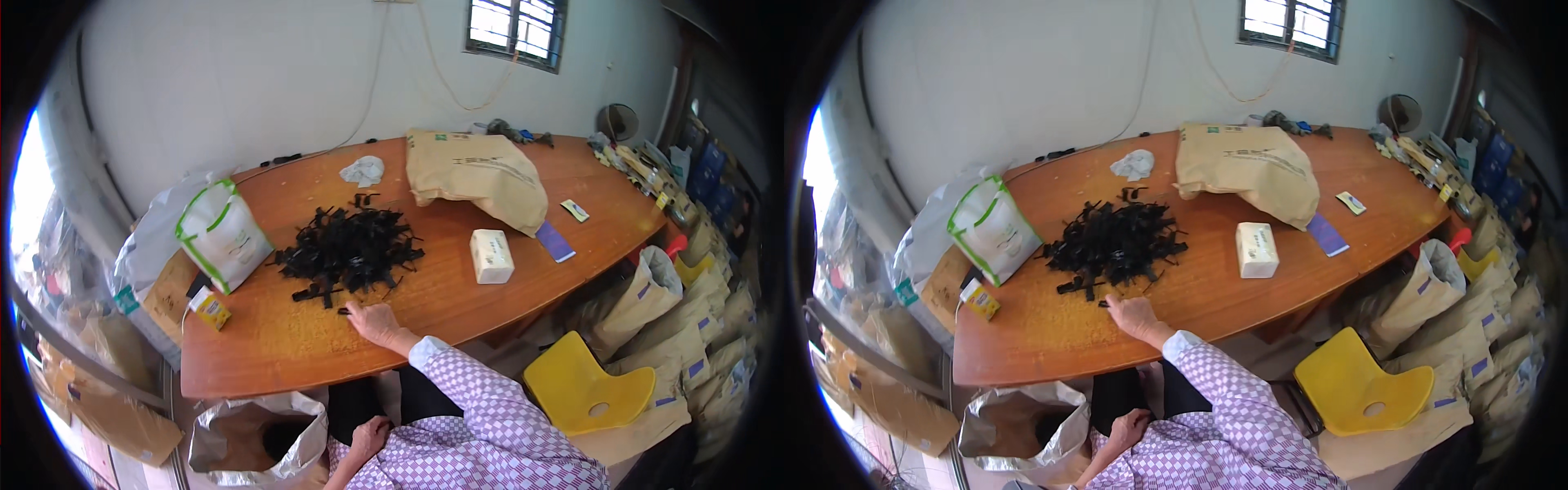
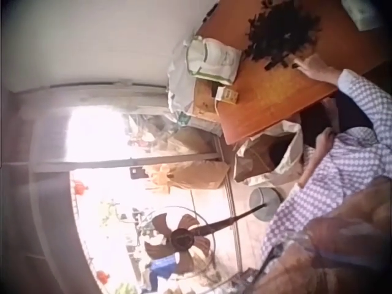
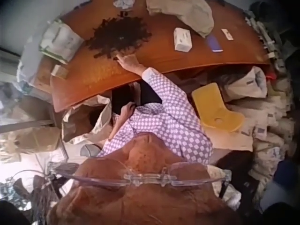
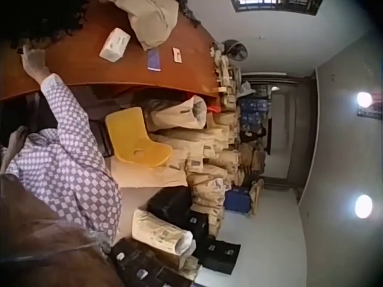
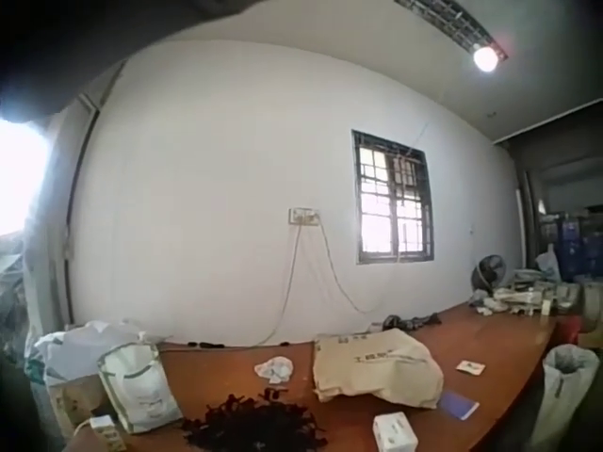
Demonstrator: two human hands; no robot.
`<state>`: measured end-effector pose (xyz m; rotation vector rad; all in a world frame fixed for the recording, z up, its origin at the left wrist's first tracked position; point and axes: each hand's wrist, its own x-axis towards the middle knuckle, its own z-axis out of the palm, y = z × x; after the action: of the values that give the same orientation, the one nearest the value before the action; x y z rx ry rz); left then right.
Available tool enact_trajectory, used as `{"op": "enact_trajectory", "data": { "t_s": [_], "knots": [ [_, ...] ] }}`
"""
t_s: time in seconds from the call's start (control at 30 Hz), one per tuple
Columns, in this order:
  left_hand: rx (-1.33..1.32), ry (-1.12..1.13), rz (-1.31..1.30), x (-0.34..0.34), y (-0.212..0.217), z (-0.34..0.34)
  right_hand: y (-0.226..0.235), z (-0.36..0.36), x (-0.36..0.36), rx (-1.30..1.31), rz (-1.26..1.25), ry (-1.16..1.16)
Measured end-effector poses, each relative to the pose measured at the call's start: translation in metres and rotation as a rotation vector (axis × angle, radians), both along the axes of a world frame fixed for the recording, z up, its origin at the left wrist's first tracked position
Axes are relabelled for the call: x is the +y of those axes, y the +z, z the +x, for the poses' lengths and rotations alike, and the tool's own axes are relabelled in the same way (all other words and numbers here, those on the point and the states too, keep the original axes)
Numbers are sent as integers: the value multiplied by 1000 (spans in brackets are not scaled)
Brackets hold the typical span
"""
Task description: Manually assembling small black plastic components at a workbench.
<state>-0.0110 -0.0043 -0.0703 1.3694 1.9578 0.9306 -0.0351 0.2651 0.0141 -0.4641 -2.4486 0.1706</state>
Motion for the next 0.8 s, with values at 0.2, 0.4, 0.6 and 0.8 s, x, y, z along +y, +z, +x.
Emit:
{"op": "enact_trajectory", "data": {
  "t_s": [0.2,0.4,0.6,0.8],
  "knots": [
    [93,-48,-15,-2,-21,-5,0,-8,-8,-87,-47,16],
    [-5,-179,-81,18,-16,-10,-5,-3,-3,-67,-37,28],
    [-20,-183,-92,18,-34,-11,-9,-4,-3,-40,6,45],
    [-34,-180,-63,18,-39,-12,-9,-4,-4,-105,-65,73]
  ]
}}
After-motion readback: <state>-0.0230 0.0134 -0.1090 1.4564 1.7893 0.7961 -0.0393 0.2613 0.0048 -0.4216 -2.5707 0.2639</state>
